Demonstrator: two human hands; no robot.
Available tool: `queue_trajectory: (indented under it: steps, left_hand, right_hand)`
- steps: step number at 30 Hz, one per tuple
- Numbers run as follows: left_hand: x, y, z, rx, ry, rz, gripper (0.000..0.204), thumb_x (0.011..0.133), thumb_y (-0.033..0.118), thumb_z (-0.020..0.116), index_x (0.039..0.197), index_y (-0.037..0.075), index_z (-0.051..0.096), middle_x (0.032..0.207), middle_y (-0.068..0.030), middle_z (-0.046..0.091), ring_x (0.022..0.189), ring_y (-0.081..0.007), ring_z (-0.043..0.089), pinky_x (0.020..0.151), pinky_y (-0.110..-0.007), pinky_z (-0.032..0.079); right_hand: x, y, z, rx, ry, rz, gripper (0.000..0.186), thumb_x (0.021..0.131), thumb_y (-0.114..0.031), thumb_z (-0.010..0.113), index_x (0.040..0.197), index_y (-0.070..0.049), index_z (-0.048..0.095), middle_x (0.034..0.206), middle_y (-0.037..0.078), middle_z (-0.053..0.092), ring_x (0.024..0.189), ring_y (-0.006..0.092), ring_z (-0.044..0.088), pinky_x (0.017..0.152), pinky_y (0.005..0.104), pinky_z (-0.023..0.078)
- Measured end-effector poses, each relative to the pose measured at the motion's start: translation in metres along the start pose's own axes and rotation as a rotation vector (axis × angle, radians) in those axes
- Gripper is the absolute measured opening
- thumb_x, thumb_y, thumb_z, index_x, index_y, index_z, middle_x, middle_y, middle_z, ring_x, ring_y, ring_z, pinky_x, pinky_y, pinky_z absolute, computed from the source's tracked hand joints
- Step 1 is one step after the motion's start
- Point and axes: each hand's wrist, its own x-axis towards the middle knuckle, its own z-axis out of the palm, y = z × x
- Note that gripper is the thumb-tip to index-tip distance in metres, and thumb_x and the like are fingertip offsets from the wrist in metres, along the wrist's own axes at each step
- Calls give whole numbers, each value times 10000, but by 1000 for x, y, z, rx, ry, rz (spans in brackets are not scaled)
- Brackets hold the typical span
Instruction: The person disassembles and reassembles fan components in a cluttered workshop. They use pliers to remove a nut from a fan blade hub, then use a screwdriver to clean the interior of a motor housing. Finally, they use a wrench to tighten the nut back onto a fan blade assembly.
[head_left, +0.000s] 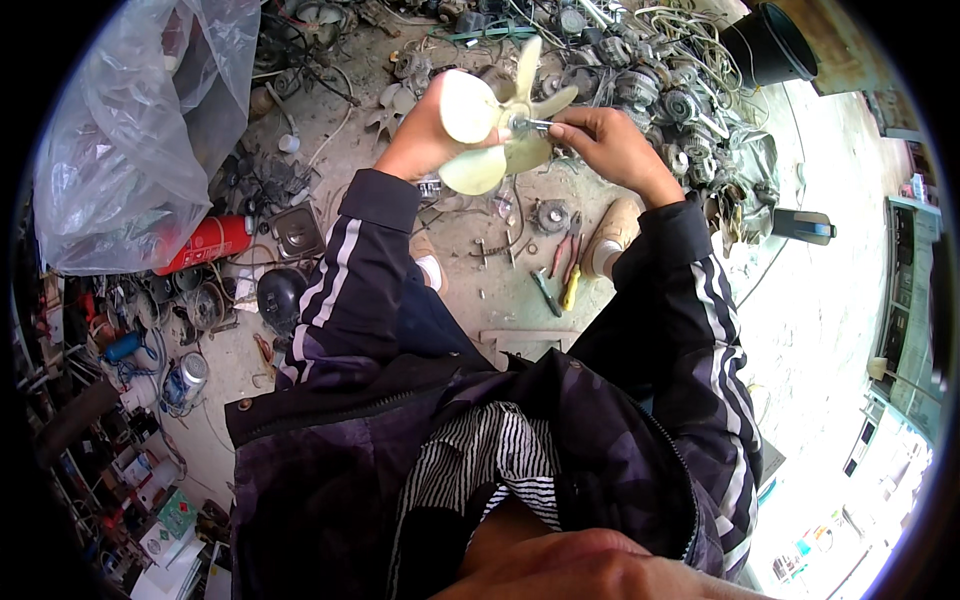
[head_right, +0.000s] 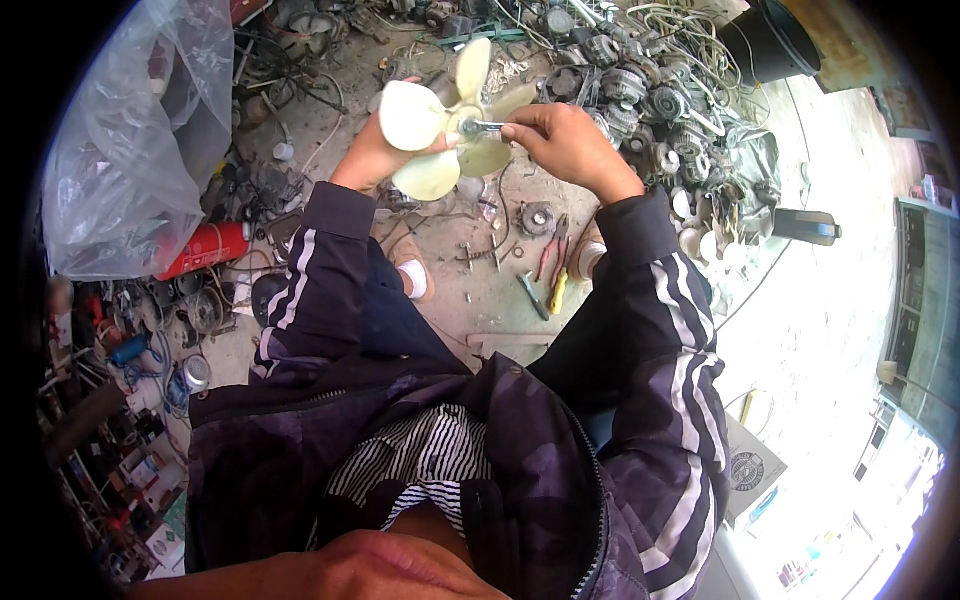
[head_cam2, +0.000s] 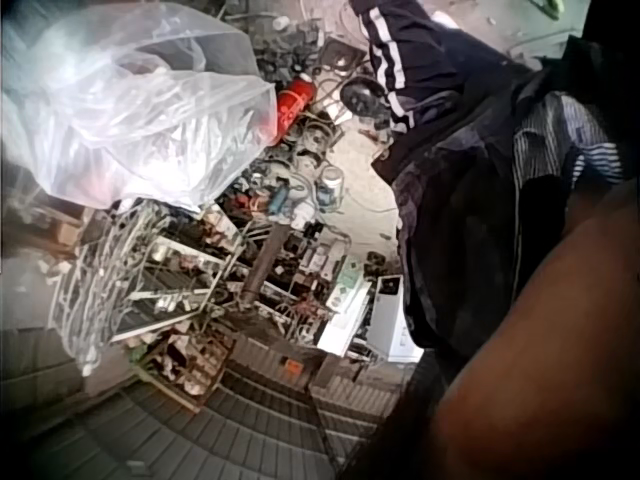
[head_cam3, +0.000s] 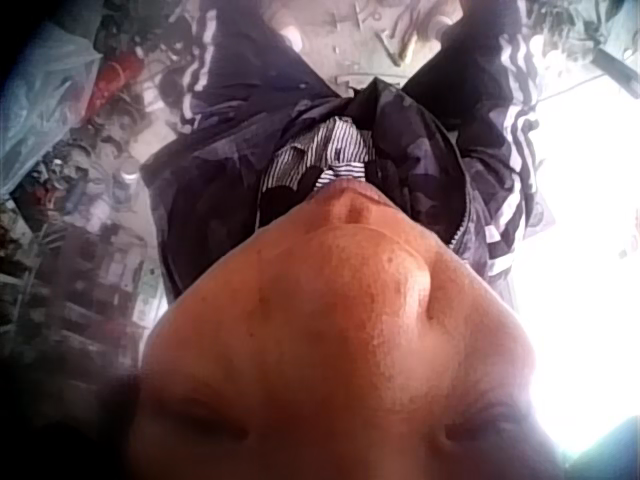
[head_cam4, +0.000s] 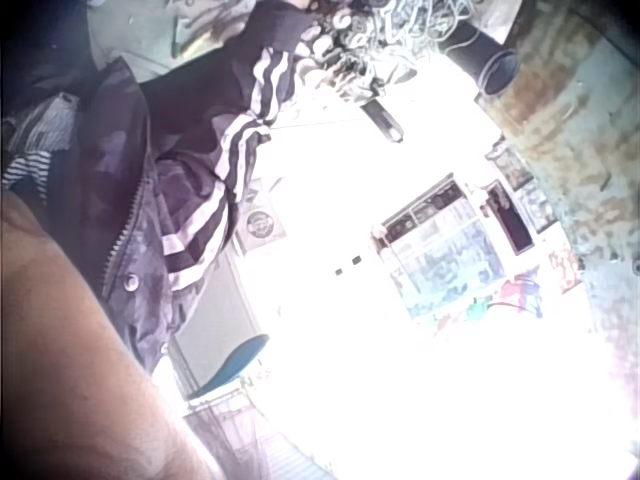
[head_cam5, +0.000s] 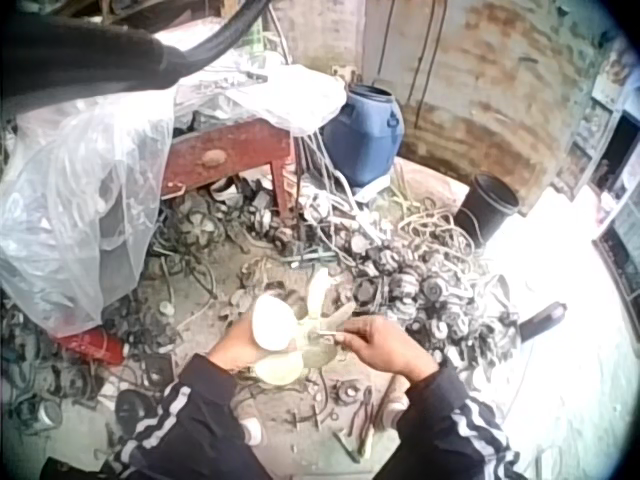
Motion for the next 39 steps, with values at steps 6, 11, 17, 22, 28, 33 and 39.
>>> queue_trajectory:
  steps: [6,11,17,22,28,33,39]
  left_hand:
    - [4,-7,0,-63,-57,-101,570,666,238,867,1084,-16,575,1006,-83,664,929,-157,632,795,-300,511]
    - [3,8,3,-513,38,-247,412,792,196,783,1116,20,600,1051,-53,661,938,-136,632,798,-284,512]
    - [2,6,7,-586,6,-256,453,788,212,787,1148,20,591,1065,-55,658,953,-141,626,817,-283,506]
    - [1,3,13,-569,15,-270,447,807,219,771,1162,24,579,1088,-58,645,979,-147,618,826,-295,510]
    - [-2,5,20,-533,41,-258,452,815,233,765,1170,25,577,1086,-59,645,970,-150,624,822,-300,516]
    - [-4,13,19,-485,44,-262,459,750,225,817,1091,13,595,1020,-46,655,904,-129,617,788,-278,506]
    - [-3,9,4,-178,-47,-148,539,685,240,860,1075,0,576,989,-57,651,883,-140,615,782,-277,511]
  right_hand:
    - [-2,-14,0,-87,53,115,221,928,-267,577,943,-87,705,772,57,679,691,169,622,615,285,446]
    - [1,-11,5,710,-144,229,294,1001,-276,469,1025,-39,642,828,-7,669,675,57,505,656,196,407]
    - [2,-20,10,880,-230,236,280,1011,-264,448,1024,-42,618,865,22,676,699,56,513,667,188,411]
    - [2,-24,12,928,-270,212,276,1007,-273,465,1014,-42,616,881,34,682,709,62,538,697,196,436]
    - [-1,-31,14,1026,-264,350,287,1002,-299,480,994,-47,618,889,45,687,713,79,568,697,211,474]
    - [1,-16,7,841,-327,277,291,995,-309,496,967,-63,647,812,14,663,678,77,563,638,218,452]
    - [-2,-4,-2,272,-175,115,276,955,-285,561,923,-33,672,668,18,592,618,88,535,588,259,430]
